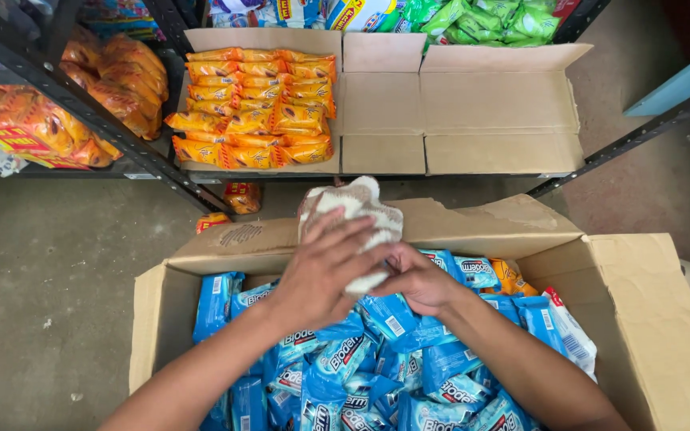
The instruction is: The recorder wipes individual packages of soap with a cloth and organizes them into a cardboard box and onto lower shelves.
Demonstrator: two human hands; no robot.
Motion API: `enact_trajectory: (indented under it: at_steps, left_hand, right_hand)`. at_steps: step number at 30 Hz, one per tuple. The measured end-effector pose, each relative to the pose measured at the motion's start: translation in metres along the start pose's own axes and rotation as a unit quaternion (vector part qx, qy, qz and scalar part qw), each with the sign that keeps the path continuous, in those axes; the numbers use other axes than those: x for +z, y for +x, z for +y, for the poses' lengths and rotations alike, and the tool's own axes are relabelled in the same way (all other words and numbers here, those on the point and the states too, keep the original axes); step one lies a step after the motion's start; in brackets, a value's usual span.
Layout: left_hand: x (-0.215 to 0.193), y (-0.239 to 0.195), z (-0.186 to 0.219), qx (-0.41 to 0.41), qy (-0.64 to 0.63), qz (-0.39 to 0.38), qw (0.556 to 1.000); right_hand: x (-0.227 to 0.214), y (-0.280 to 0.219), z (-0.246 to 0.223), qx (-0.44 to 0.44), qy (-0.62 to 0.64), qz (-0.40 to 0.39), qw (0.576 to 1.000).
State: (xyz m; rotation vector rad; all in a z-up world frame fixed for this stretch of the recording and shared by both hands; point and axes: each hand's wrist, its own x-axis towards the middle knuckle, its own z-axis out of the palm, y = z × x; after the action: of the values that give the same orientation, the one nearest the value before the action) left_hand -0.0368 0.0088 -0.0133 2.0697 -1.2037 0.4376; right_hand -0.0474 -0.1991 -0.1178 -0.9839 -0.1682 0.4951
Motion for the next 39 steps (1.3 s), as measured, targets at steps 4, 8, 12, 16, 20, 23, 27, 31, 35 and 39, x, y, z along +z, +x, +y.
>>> enact_trajectory:
  at_steps: [4,8,12,16,20,23,27,31,35,39]
  left_hand:
    - [-0.016,0.011,-0.024,-0.065,0.006,-0.010,0.998]
    - [-0.021,0.009,-0.045,-0.055,-0.043,-0.016,0.997]
    - [-0.032,0.012,-0.042,-0.017,-0.004,-0.015,1.000]
    - [-0.045,0.008,-0.050,-0.007,0.090,-0.021,0.996]
    - [-0.069,0.005,-0.054,-0.040,0.119,-0.057,0.990]
    - [-0.082,-0.002,-0.069,-0.087,0.101,-0.033,0.991]
    - [-0.088,-0.014,-0.088,-0.183,0.075,0.018,0.980]
    - [-0.072,-0.018,-0.098,-0.220,0.030,0.013,0.975]
    - [-0.060,-0.022,-0.110,-0.301,0.019,-0.035,0.953]
    - [-0.059,-0.016,-0.110,-0.374,0.021,-0.068,0.925]
  right_hand:
    - [0.017,-0.004,-0.013,0.033,-0.021,-0.026,0.999]
    - [0.061,-0.010,-0.046,0.038,-0.009,-0.129,0.991]
    - [0.064,-0.010,-0.047,0.030,0.006,-0.158,0.987]
    - [0.046,-0.011,-0.052,0.016,-0.095,-0.180,0.979]
    - [0.080,-0.023,-0.089,0.000,-0.412,-0.183,0.893]
    - [0.097,-0.030,-0.118,0.062,-0.592,-0.151,0.789]
    - [0.096,-0.025,-0.123,0.054,-0.614,-0.106,0.780]
    - [0.067,-0.026,-0.092,0.039,-0.408,-0.133,0.903]
    - [0.078,-0.021,-0.078,0.130,-0.121,-0.236,0.955]
    - [0.068,-0.016,-0.057,0.231,-0.022,-0.196,0.953]
